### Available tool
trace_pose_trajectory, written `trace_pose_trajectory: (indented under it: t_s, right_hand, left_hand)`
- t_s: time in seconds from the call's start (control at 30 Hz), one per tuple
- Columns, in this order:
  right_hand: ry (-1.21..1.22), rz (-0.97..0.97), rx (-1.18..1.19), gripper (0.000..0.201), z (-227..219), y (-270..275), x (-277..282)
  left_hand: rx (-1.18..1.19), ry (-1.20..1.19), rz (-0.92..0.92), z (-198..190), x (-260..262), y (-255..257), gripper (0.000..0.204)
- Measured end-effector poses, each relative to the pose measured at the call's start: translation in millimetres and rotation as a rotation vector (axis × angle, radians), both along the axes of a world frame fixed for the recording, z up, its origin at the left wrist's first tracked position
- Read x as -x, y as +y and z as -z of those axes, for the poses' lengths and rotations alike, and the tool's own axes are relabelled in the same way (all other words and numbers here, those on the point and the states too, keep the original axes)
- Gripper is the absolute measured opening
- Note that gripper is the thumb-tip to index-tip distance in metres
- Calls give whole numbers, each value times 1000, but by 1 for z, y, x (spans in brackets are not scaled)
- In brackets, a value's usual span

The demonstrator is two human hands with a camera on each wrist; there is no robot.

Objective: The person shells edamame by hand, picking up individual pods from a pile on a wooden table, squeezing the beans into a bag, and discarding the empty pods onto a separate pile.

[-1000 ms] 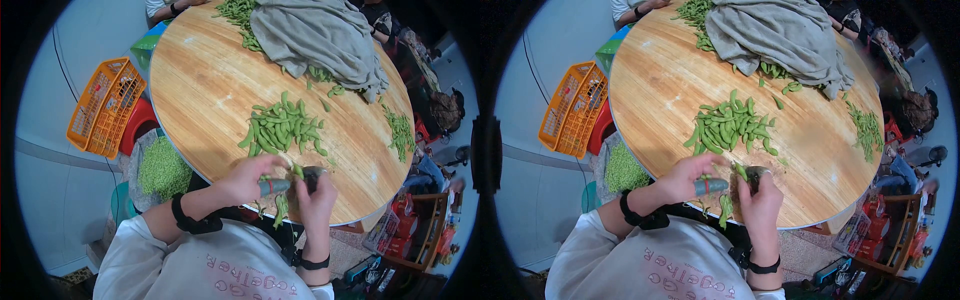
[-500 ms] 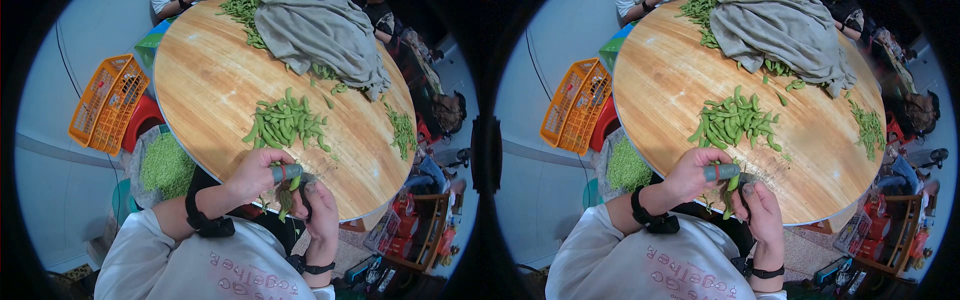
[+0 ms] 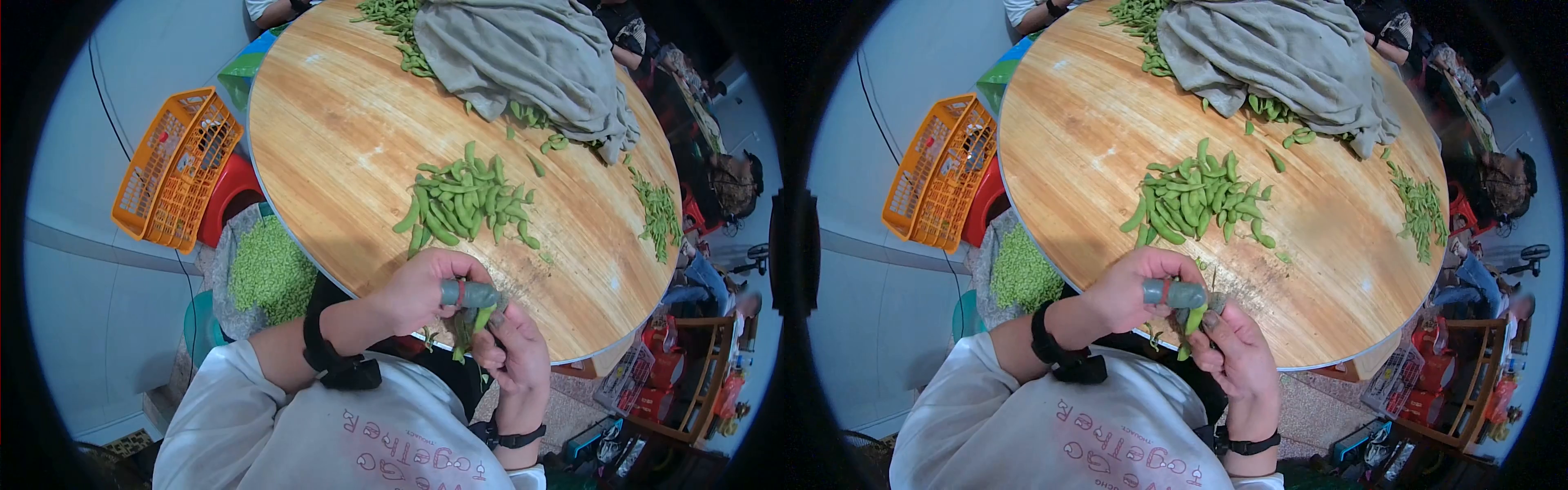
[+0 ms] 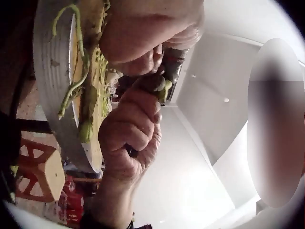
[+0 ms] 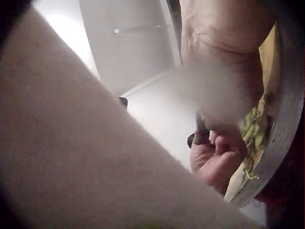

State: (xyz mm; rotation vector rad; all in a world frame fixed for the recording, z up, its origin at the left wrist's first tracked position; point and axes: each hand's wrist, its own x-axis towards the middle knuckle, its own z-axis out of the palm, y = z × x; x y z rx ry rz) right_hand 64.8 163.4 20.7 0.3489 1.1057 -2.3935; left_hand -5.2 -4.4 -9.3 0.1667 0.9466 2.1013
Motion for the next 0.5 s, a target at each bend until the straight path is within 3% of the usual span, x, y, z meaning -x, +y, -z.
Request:
trace_pose_trajectory:
  t_s: [0.03,0.1,0.2,0.23,0.27,0.3,0.33,0.4,0.47,0.5]
  right_hand:
    - [6,-6,49,16,0,0,-2]
    - [12,-10,98,17,-1,0,-1]
    - [76,77,-43,14,0,-1,4]
    - [257,138,-417,12,5,-4,6]
    - [434,196,-792,12,9,-7,7]
    - [480,233,-852,12,11,-9,9]
    - [479,234,-854,12,11,-8,12]
    - [323,228,-777,10,9,-4,20]
    - [281,286,-745,7,10,-4,27]
    - [355,313,-842,5,10,-6,30]
  left_hand:
    - [0,-1,-1,2,2,0,13]
    - [-243,-179,108,3,6,0,16]
    - [-100,-123,-45,-8,1,10,19]
    - [-102,-122,-41,-8,0,16,19]
    - [135,173,-130,-8,-2,23,21]
    - [372,467,-218,-8,-3,27,23]
    - [369,467,-217,-9,-2,28,23]
    - [199,196,-163,-13,2,29,26]
    - [200,212,-187,-12,3,30,26]
    - [204,233,-213,-12,5,31,26]
